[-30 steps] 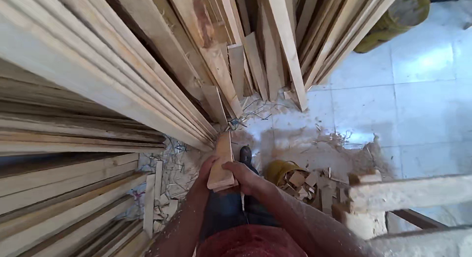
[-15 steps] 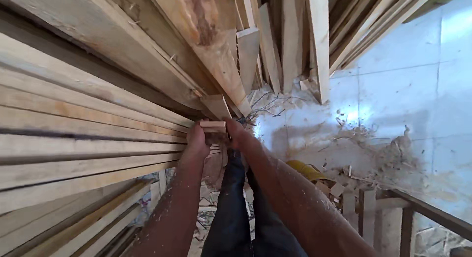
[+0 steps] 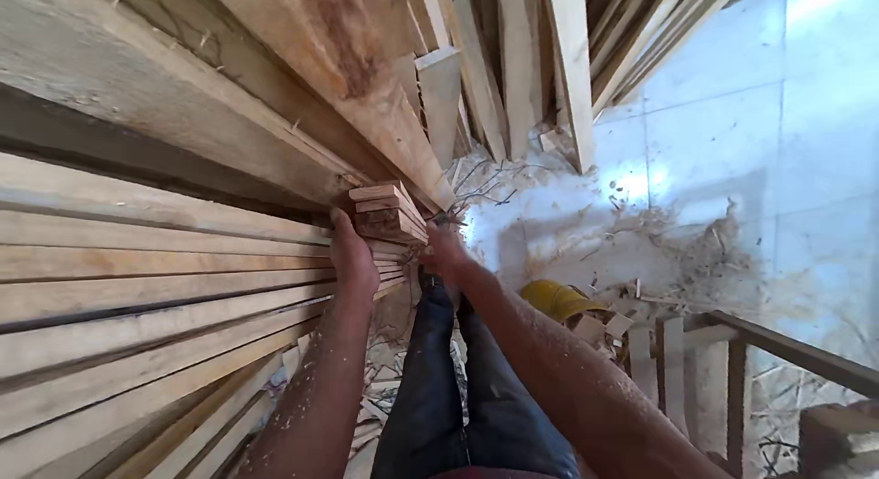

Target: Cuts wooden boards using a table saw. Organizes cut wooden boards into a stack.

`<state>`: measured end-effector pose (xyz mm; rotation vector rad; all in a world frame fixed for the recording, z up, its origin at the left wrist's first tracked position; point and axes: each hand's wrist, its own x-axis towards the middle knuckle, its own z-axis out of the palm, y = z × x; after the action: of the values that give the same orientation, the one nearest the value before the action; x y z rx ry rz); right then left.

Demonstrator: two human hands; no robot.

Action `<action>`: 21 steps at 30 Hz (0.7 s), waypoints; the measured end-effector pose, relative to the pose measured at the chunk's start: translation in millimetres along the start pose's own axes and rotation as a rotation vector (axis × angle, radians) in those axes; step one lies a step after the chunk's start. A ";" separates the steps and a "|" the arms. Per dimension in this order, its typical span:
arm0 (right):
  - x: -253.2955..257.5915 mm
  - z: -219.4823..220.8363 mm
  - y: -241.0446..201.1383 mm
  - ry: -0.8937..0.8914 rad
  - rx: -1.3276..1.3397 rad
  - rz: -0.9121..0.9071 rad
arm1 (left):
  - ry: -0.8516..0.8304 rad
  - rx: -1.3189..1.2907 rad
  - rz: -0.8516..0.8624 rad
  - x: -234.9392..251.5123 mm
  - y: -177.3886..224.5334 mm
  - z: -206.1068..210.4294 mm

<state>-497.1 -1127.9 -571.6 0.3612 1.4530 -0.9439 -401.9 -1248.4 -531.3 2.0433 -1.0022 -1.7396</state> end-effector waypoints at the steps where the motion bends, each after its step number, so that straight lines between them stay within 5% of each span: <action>1: -5.9 -14.8 19.0 -0.021 -0.103 -0.023 | -0.033 0.035 0.008 -5.6 -8.3 -7.2; 4: -29.1 -72.8 90.3 -0.021 -0.840 -0.115 | -0.173 0.317 0.009 -27.0 -48.5 -36.5; 7: -86.4 -120.6 143.3 -0.097 -1.411 0.121 | -0.389 0.867 -0.093 -58.1 -79.8 -58.9; 10: -125.6 -147.1 165.8 -0.165 -1.376 0.434 | -0.690 1.153 -0.125 -107.2 -87.0 -57.9; 13: -155.9 -151.6 155.9 -0.084 -1.275 0.395 | -1.024 1.307 0.122 -179.9 -70.0 -36.3; 15: -190.8 -127.0 108.5 -0.038 -1.249 0.361 | -1.350 1.196 0.467 -253.6 -31.4 -18.3; 17: -224.9 -97.8 59.1 -0.074 -1.283 0.286 | -1.721 0.800 0.814 -336.9 14.6 -8.7; 19: -195.3 -109.5 78.7 -0.035 -1.351 -0.240 | -2.002 0.371 0.942 -409.2 48.9 -5.6; 21: -167.7 -101.0 58.5 -0.033 -1.307 -0.184 | -2.120 0.185 1.002 -449.1 67.0 -1.2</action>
<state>-498.1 -965.1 -448.2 -0.7517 1.7744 0.0073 -438.8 -1002.5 -151.3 -1.1524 -1.8484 -2.4005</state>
